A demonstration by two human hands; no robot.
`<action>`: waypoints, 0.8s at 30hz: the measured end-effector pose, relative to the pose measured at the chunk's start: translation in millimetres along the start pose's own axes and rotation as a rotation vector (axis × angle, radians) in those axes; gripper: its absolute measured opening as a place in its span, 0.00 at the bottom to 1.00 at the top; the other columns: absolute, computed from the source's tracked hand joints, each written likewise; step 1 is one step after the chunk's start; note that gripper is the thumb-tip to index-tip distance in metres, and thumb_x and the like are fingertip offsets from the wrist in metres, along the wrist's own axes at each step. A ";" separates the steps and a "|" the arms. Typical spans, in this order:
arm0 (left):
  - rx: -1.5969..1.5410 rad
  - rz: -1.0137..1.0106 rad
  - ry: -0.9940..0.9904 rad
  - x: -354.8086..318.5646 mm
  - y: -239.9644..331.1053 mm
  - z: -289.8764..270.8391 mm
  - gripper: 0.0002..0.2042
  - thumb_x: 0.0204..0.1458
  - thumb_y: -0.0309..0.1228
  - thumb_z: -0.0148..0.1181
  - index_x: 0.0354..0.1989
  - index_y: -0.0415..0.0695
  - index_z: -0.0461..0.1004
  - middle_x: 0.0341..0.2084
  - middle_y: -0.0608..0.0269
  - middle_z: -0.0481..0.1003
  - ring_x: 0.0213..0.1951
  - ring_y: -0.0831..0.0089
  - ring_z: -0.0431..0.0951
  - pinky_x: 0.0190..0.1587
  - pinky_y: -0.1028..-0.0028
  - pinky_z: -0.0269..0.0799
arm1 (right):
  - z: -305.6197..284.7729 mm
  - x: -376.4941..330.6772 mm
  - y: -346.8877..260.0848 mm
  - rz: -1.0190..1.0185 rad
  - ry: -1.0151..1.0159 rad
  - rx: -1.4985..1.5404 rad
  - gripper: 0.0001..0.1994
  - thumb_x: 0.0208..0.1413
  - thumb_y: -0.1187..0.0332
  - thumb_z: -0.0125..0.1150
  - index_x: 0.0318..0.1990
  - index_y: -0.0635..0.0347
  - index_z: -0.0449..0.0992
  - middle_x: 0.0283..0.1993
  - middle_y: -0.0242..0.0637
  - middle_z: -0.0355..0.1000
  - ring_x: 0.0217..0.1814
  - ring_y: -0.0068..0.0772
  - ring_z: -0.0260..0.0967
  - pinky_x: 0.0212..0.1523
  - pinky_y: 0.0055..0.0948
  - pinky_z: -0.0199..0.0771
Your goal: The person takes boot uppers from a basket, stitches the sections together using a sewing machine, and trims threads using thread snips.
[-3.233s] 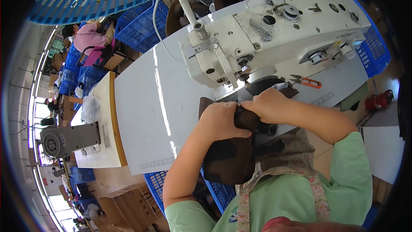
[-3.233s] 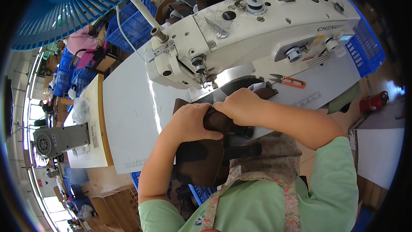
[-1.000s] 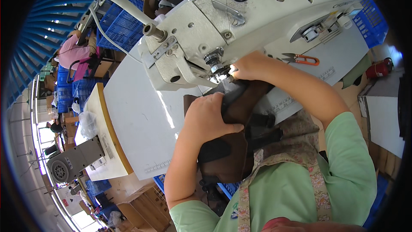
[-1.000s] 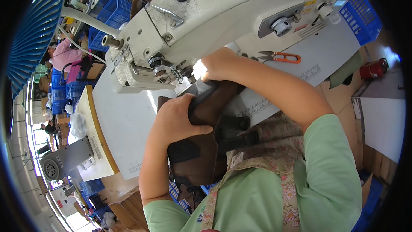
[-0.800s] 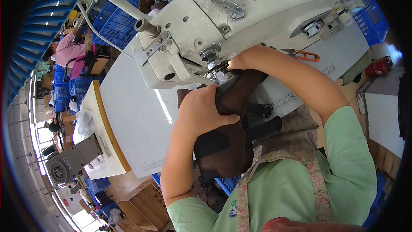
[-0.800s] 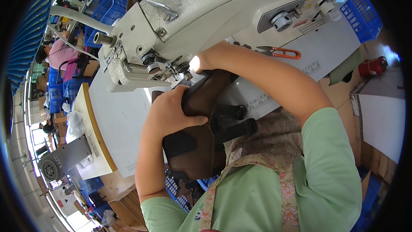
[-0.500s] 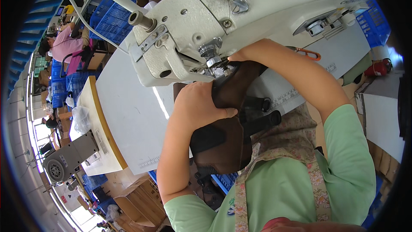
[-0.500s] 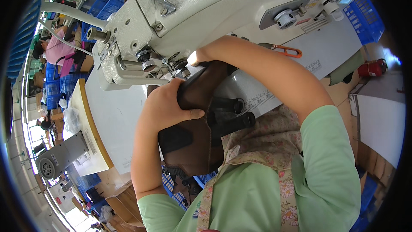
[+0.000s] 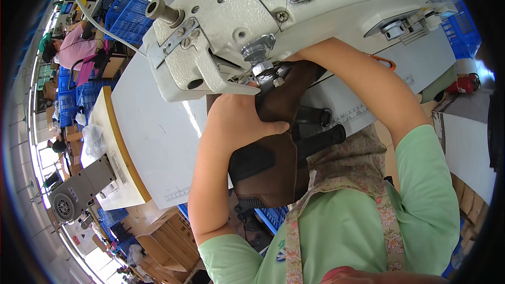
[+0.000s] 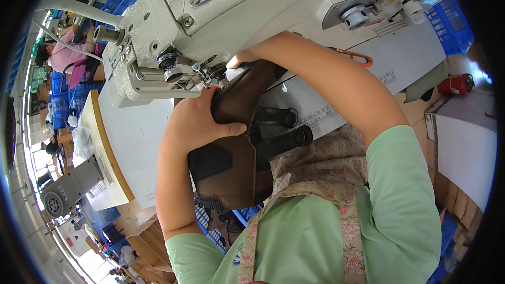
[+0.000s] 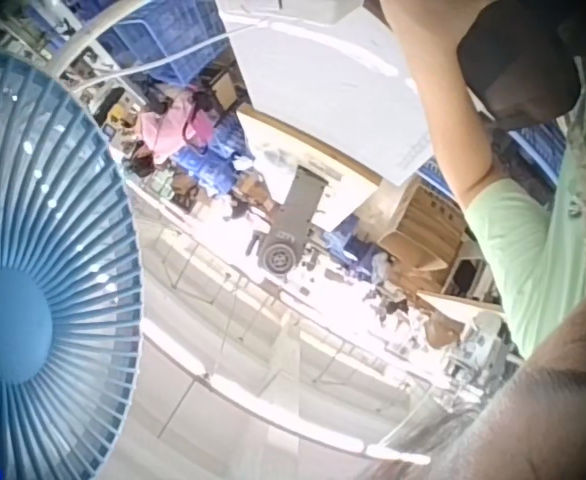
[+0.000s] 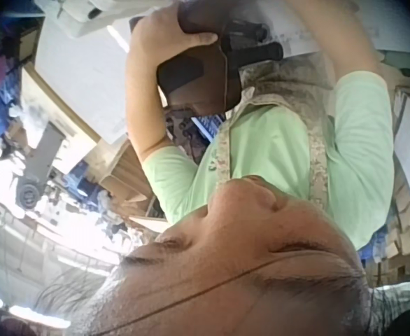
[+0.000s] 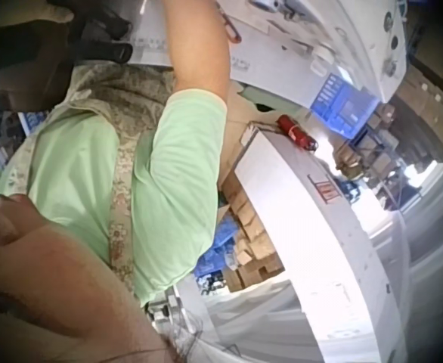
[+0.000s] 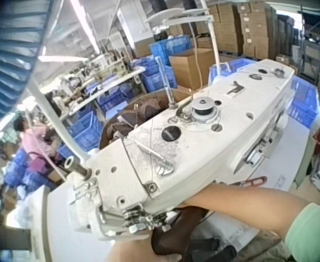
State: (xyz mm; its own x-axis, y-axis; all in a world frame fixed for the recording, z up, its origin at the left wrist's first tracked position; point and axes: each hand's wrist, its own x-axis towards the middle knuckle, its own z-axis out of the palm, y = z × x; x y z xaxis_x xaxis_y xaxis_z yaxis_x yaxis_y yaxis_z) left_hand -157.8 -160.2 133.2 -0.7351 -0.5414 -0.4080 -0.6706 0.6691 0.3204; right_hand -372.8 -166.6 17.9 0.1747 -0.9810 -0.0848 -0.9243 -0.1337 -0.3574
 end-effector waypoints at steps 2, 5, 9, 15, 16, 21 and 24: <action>0.022 0.028 0.042 -0.1 -2.1 1.6 0.52 0.25 0.62 0.73 0.56 0.32 0.69 0.36 0.38 0.78 0.43 0.46 0.79 0.47 0.59 0.74 | 3.7 -0.3 1.4 -0.010 0.006 0.027 0.28 0.64 0.47 0.43 0.68 0.45 0.60 0.73 0.35 0.54 0.74 0.37 0.51 0.73 0.41 0.50; 0.058 0.126 0.148 -0.1 -7.8 6.2 0.52 0.25 0.62 0.73 0.56 0.32 0.69 0.35 0.38 0.78 0.43 0.47 0.80 0.47 0.60 0.74 | 4.5 4.2 2.0 -0.021 0.018 0.063 0.28 0.64 0.47 0.43 0.69 0.45 0.60 0.74 0.34 0.54 0.74 0.37 0.51 0.73 0.41 0.50; 0.014 0.033 0.039 0.9 1.8 -2.9 0.52 0.25 0.62 0.72 0.56 0.32 0.69 0.36 0.38 0.78 0.43 0.47 0.79 0.48 0.59 0.73 | 6.8 2.6 9.4 -0.034 0.033 0.110 0.28 0.64 0.47 0.43 0.69 0.45 0.60 0.74 0.34 0.54 0.74 0.37 0.51 0.73 0.41 0.50; 0.046 -0.023 -0.002 -1.0 0.3 -0.2 0.49 0.26 0.60 0.72 0.55 0.33 0.71 0.39 0.39 0.78 0.44 0.48 0.79 0.49 0.59 0.73 | 7.3 7.2 6.2 -0.047 0.066 0.169 0.28 0.64 0.46 0.43 0.69 0.45 0.60 0.74 0.34 0.53 0.74 0.36 0.51 0.73 0.41 0.50; 0.049 0.031 0.067 -1.9 -4.8 5.1 0.49 0.26 0.60 0.72 0.55 0.34 0.71 0.39 0.40 0.78 0.44 0.48 0.79 0.49 0.60 0.73 | 6.5 10.8 5.6 -0.053 0.072 0.179 0.28 0.64 0.46 0.43 0.69 0.45 0.60 0.74 0.34 0.53 0.74 0.36 0.51 0.73 0.41 0.50; 0.010 -0.046 -0.090 2.4 5.4 -5.5 0.47 0.27 0.59 0.72 0.53 0.35 0.72 0.40 0.43 0.78 0.45 0.49 0.78 0.50 0.60 0.73 | 13.8 3.6 18.9 -0.087 0.093 0.236 0.29 0.64 0.46 0.43 0.69 0.45 0.60 0.74 0.34 0.53 0.74 0.36 0.50 0.73 0.40 0.49; 0.031 0.042 0.062 -1.5 0.9 -0.9 0.46 0.27 0.59 0.72 0.53 0.35 0.73 0.41 0.43 0.78 0.46 0.49 0.78 0.50 0.60 0.72 | 14.5 9.3 17.5 -0.100 0.099 0.271 0.29 0.64 0.46 0.43 0.69 0.45 0.60 0.74 0.34 0.53 0.74 0.36 0.50 0.73 0.40 0.49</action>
State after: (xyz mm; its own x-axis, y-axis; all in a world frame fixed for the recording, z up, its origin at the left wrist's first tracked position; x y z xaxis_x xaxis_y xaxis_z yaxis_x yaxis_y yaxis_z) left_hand -157.3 -159.3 134.8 -0.7680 -0.5421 -0.3410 -0.6362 0.7068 0.3093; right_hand -382.5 -176.0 -2.7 0.2143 -0.9755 0.0502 -0.7778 -0.2015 -0.5954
